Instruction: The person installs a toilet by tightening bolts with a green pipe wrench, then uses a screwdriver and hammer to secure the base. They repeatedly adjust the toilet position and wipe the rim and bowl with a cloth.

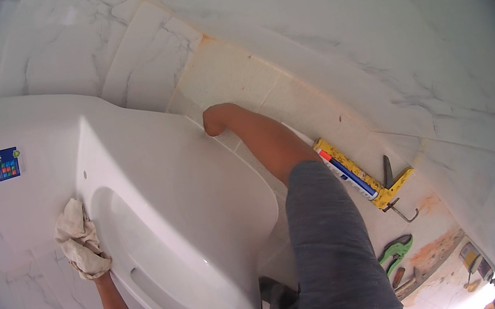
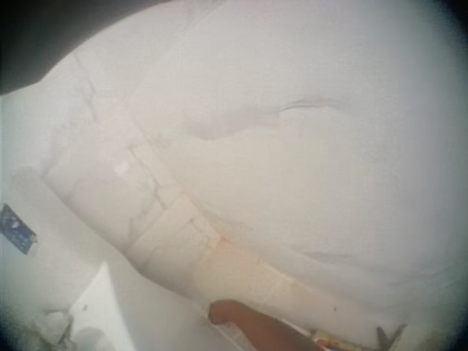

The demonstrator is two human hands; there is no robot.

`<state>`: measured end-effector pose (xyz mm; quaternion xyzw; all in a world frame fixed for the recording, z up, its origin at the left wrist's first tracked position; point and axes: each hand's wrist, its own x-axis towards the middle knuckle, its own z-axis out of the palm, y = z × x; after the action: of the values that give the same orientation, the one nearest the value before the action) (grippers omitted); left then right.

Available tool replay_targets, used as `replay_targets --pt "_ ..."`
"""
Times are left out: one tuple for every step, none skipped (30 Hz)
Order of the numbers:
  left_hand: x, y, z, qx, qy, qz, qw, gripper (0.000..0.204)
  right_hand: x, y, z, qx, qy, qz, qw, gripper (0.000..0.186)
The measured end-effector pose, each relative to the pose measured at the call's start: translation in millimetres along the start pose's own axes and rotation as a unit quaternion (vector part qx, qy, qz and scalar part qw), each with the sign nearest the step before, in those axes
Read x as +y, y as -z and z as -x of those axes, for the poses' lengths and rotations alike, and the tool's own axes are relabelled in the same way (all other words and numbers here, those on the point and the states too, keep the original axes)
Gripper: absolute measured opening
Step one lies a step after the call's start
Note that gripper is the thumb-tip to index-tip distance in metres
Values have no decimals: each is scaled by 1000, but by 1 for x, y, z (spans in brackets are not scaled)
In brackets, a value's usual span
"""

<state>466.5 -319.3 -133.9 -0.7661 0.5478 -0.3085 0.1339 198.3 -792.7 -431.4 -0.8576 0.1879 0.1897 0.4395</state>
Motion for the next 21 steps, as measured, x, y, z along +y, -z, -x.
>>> replay_targets --pt "0 -2 0 0 2 1 1000 87 0 0 7 -7 -17 -7 1000 63" --pt "1 -4 1 1 3 2 1000 87 1 -1 18 34 25 -49 998 58" --pt "1 -7 2 2 5 2 1000 87 6 0 34 74 67 -90 991 54" --pt "0 -9 3 5 8 1 1000 86 11 2 51 101 84 -132 982 50" --pt "0 -12 4 8 9 1 1000 86 14 6 69 83 75 -198 974 51" --pt "-2 -15 6 12 13 2 1000 86 17 11 88 52 40 -267 961 51" --pt "-2 -20 7 17 18 2 1000 86 18 16 106 14 -7 -344 939 52" --pt "-4 -24 8 21 21 3 1000 86 19 23 125 19 14 -358 933 53" --pt "-6 -29 10 20 22 1 1000 86 17 24 143 11 22 -389 921 53" --pt "-8 -35 10 19 20 2 1000 86 15 17 163 8 9 -415 910 53" --pt "-9 -41 9 18 20 6 1000 86 12 8 183 -3 18 -406 914 53" --pt "-12 -47 7 19 19 8 1000 86 8 -4 201 -7 11 -388 921 54" --pt "-15 -52 5 21 22 14 999 86 6 -10 215 -6 20 -367 930 54" --pt "-17 -58 3 22 22 18 999 86 2 -23 227 -18 40 -314 948 60" --pt "-20 -60 -1 25 23 20 999 86 1 -37 240 -17 17 -291 957 63" --pt "-23 -62 -4 23 22 24 999 86 0 -54 248 -21 9 -270 962 65" --pt "-26 -63 -8 22 21 28 999 85 0 -72 254 -28 3 -253 967 67" --pt "-28 -62 -13 -16 30 62 997 85 1 -89 259 -53 -3 -246 968 73" --pt "-28 -61 -18 5 26 42 999 85 3 -110 264 -46 -6 -263 964 73" --pt "-29 -58 -23 -10 34 54 998 85 5 -133 269 -38 -10 -279 959 73" --pt "-26 -55 -26 -23 54 66 996 87 10 -151 274 -31 -26 -279 959 73"
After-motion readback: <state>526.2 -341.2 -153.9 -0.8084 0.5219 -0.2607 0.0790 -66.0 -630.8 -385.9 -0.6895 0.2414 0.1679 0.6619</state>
